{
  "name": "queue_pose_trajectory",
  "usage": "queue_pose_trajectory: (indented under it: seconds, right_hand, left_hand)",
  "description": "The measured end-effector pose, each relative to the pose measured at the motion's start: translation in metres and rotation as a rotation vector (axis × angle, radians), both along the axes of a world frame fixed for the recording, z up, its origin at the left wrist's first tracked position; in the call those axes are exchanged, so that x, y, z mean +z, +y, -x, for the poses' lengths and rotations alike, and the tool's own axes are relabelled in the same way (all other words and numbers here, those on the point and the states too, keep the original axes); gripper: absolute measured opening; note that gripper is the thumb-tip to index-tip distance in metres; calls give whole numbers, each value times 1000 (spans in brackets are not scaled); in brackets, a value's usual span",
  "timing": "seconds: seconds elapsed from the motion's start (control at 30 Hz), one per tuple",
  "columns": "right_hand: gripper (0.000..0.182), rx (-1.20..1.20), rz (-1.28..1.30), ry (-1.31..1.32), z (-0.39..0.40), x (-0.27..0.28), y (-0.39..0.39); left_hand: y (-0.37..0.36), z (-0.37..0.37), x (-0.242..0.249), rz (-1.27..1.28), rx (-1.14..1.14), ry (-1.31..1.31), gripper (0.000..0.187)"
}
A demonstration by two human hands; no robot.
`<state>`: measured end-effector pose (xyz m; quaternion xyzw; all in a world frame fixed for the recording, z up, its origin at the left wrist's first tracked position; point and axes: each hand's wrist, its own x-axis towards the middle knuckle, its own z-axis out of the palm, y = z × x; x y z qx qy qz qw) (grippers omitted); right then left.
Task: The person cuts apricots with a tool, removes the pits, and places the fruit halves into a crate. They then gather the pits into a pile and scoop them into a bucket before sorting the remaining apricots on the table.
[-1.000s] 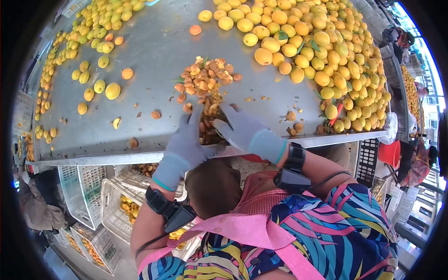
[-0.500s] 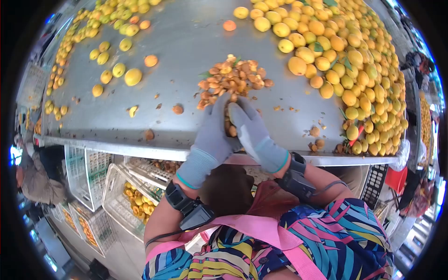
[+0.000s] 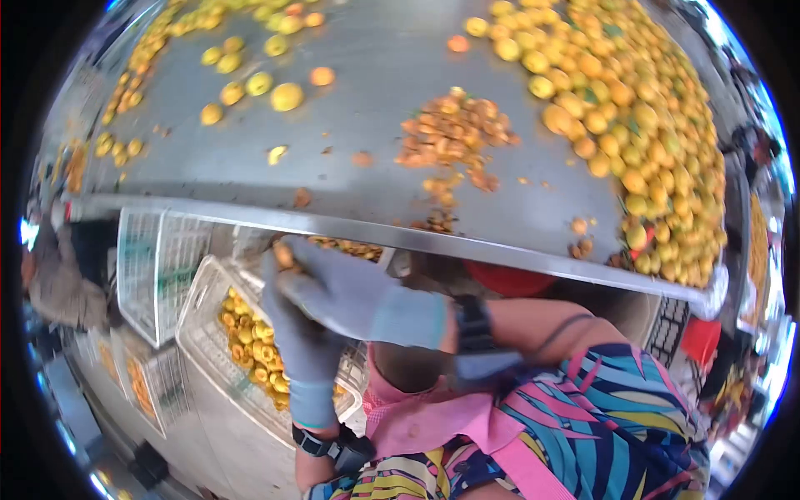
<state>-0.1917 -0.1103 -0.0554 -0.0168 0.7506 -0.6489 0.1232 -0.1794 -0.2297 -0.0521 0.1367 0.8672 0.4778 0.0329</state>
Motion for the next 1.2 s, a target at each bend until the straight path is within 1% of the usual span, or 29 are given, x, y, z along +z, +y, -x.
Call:
queue_pose_trajectory:
  seconds: [0.03,0.07,0.13,0.2,0.23,0.27,0.3,0.33,0.37,0.4,0.43,0.5,0.53,0.6,0.63,0.67,0.7,0.73,0.77,0.8,0.83,0.87,0.93,0.97,1.03,1.07,1.1,1.13,1.2]
  right_hand:
    - [50,-1,-219,-95,-1,-12,-12]
    - [50,-62,-240,-125,-5,-11,-12]
    - [53,-26,-312,-126,-11,-7,-2]
    - [52,-59,-291,115,-27,-17,17]
    - [48,-3,-328,59,-36,15,50]
    - [45,-119,-411,92,-49,19,74]
    - [42,-222,-491,133,-60,23,95]
    - [39,-222,-658,129,-72,26,128]
    - [37,-216,-820,127,-84,22,167]
    - [35,-149,-1176,443,-102,-18,210]
    - [34,-330,-976,-378,-102,34,226]
    - [40,-197,-1220,-105,-150,-22,304]
    - [40,-198,-1220,-106,-152,-20,304]
    - [31,-478,-1006,-647,-156,-15,291]
    - [33,-331,-1090,-456,-157,-10,277]
    - [34,1,-1333,-294,-156,-37,280]
    - [29,124,-1306,-213,-142,-37,268]
    - [27,65,-1316,32,-139,-60,255]
    - [29,15,-1330,40,-131,-69,239]
    - [33,-244,-969,-72,-119,-61,223]
    - [36,-486,-591,-168,-109,-45,213]
    - [36,-496,-593,-173,-111,-36,215]
    - [41,-522,-818,-194,-125,-22,223]
    - [41,-526,-823,-200,-136,-21,234]
    - [41,-593,-1104,-263,-164,-16,264]
    - [40,-650,-1120,-457,-168,5,270]
    - [37,-654,-1180,-517,-178,5,278]
    - [37,-654,-1180,-510,-184,5,283]
    - [34,-497,-1218,-735,-192,2,292]
  left_hand:
    - [-15,0,-28,-54,13,-8,81]
    - [-30,0,-56,-107,26,-15,85]
    - [-63,10,-109,-71,34,-84,81]
    - [-91,22,-147,99,8,-154,78]
    - [-98,26,-155,178,-4,-138,76]
    - [-98,27,-155,215,3,-103,74]
    - [-72,25,-130,221,88,-69,66]
    - [-71,30,-135,62,127,-55,59]
    - [-67,35,-130,46,164,-47,56]
    - [-62,41,-119,33,205,-35,53]
    - [-57,44,-111,29,200,-37,53]
    - [-44,49,-94,3,239,100,45]
    - [-36,51,-85,4,238,101,45]
    - [-24,53,-70,-56,185,111,42]
    - [-22,55,-65,-52,185,110,42]
    - [-18,57,-61,-53,166,94,41]
    - [-11,59,-59,-60,137,74,40]
    - [-4,60,-57,-69,119,67,40]
    - [2,60,-56,-17,103,131,39]
    - [8,59,-53,36,87,197,38]
    - [15,58,-50,116,97,181,36]
    - [18,61,-49,114,86,179,36]
    - [19,67,-51,206,-30,235,35]
    - [23,69,-48,229,-56,283,34]
    - [19,76,-56,258,-54,251,35]
    - [16,82,-59,290,-46,226,36]
    - [17,87,-60,317,-75,312,36]
    - [17,93,-61,317,-70,317,36]
    - [14,104,-63,469,-81,240,45]
